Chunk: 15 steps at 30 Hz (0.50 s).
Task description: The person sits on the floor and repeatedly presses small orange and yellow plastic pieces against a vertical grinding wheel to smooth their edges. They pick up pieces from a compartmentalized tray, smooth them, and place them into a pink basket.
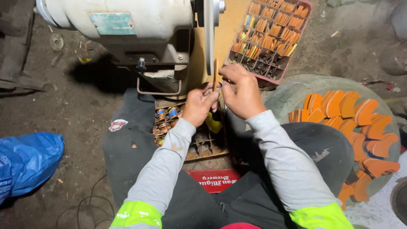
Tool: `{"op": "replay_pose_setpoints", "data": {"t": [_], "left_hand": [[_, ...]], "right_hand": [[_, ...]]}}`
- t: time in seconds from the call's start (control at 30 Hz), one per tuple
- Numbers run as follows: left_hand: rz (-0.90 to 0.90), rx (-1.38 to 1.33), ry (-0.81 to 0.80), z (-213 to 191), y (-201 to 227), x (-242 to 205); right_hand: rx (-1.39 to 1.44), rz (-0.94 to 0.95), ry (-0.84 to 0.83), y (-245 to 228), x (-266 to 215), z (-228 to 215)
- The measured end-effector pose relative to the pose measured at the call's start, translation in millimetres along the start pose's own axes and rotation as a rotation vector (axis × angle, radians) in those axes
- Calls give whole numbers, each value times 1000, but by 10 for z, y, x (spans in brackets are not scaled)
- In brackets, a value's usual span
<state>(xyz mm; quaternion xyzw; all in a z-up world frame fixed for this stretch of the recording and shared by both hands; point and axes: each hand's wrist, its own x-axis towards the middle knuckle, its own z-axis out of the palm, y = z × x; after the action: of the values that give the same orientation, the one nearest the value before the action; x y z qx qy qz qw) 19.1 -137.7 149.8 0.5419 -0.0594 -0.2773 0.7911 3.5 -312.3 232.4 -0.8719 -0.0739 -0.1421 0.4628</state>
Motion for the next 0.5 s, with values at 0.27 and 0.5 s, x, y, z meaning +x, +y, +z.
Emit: {"op": "replay_pose_setpoints", "data": {"t": [0.27,0.5], "left_hand": [[45,117,95,27,45,-4],[364,933,230,398,-148,-414]], "right_hand": [[-10,-99,56,-97,19,7],[-15,173,-378,127,-211,-260]]}}
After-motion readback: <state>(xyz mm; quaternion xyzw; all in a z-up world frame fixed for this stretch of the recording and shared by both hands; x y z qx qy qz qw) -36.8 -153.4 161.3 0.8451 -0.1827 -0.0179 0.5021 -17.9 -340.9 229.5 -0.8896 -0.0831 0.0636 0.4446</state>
